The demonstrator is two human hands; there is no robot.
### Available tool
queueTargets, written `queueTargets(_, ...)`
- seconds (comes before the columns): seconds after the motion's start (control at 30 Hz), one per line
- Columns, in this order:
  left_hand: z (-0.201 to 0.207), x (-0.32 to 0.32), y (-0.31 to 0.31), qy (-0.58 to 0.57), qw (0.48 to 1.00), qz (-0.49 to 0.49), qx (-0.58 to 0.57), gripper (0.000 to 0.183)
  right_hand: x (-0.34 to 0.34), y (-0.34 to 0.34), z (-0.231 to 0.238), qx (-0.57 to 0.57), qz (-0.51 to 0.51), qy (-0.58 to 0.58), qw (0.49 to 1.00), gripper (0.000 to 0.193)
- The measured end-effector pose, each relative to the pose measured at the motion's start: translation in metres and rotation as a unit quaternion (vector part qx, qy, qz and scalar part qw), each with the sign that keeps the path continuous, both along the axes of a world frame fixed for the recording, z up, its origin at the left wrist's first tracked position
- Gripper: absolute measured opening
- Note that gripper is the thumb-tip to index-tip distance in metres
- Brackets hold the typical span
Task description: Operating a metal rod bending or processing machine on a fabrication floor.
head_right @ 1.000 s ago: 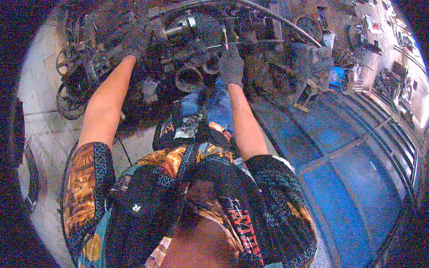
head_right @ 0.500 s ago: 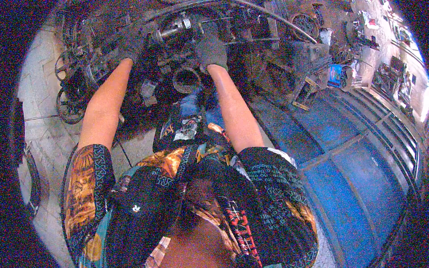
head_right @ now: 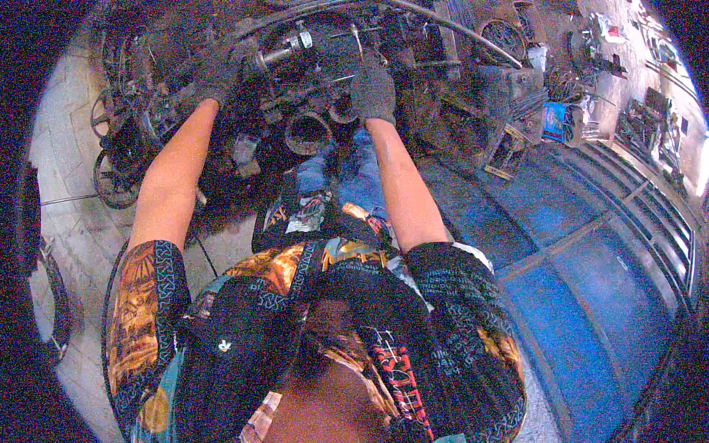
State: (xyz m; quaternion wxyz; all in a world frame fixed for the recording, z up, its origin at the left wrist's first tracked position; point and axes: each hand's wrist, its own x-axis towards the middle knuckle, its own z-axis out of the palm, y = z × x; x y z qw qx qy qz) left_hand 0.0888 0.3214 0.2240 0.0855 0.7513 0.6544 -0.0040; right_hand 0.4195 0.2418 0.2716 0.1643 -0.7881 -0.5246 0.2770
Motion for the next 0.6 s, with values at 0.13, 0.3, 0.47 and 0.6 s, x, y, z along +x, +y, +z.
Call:
queueTargets(0.13,-0.014,-0.005,0.002,-0.012,0.999,0.02,-0.027,0.054,0.003,-0.007,-0.009,-0.032,0.029,-0.023,0.999,0.035)
queueTargets(0.3,-0.008,-0.005,-0.002,0.017,1.0,0.009,0.001,0.05,0.007,-0.04,-0.008,-0.075,-0.009,0.008,0.997,0.035)
queueTargets(0.47,-0.013,-0.009,-0.001,-0.053,0.999,0.006,0.0,0.049,0.005,-0.015,-0.014,0.03,0.023,-0.01,0.999,0.033)
queueTargets(0.6,-0.033,-0.018,0.003,-0.035,0.998,0.028,-0.032,0.048,0.017,-0.012,-0.027,-0.056,0.019,-0.046,0.997,0.032)
